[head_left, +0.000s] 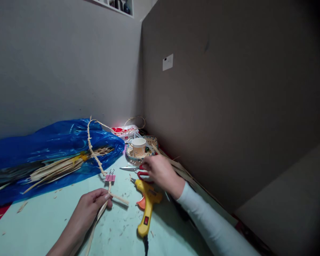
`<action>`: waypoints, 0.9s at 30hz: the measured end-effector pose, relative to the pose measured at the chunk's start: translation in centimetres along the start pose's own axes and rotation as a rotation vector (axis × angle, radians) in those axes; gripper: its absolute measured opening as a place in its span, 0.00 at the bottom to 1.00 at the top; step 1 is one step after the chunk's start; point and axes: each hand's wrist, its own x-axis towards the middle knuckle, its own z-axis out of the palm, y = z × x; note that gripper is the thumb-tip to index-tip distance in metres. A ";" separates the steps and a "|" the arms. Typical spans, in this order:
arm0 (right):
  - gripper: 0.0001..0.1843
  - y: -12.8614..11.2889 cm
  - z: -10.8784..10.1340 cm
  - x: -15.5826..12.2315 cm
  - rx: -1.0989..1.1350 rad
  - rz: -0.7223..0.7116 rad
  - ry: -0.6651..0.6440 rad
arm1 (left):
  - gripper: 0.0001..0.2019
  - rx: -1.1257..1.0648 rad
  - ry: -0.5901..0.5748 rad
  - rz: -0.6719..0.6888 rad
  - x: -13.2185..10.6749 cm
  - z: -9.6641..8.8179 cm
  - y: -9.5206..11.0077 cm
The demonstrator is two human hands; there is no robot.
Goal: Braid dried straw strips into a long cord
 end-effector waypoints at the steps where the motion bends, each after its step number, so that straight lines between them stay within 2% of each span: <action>1: 0.12 1.5 -0.6 0.3 -0.070 0.088 0.024 | 0.18 -0.012 -0.007 -0.008 0.0 0.0 -0.1; 5: 0.13 6.3 -1.0 1.5 -0.145 0.175 0.029 | 0.19 -0.052 -0.005 -0.039 0.2 0.0 -0.4; 9: 0.14 8.2 0.3 2.1 -0.157 0.184 0.007 | 0.19 -0.078 -0.063 -0.066 0.4 -0.2 -0.5; 12: 0.15 8.4 0.2 2.0 -0.146 0.184 0.038 | 0.20 -0.064 -0.071 -0.066 0.5 -0.3 -0.6; 17: 0.17 8.0 -2.3 1.0 -0.052 0.129 0.141 | 0.21 -0.011 -0.046 -0.034 0.5 -0.1 -0.7; 24: 0.15 6.7 -5.8 -0.2 0.480 -0.018 0.449 | 0.21 0.016 -0.045 -0.041 0.3 -0.2 -0.2; 27: 0.14 6.0 -6.7 -0.7 0.665 -0.067 0.441 | 0.21 0.000 -0.052 -0.035 0.3 -0.2 -0.1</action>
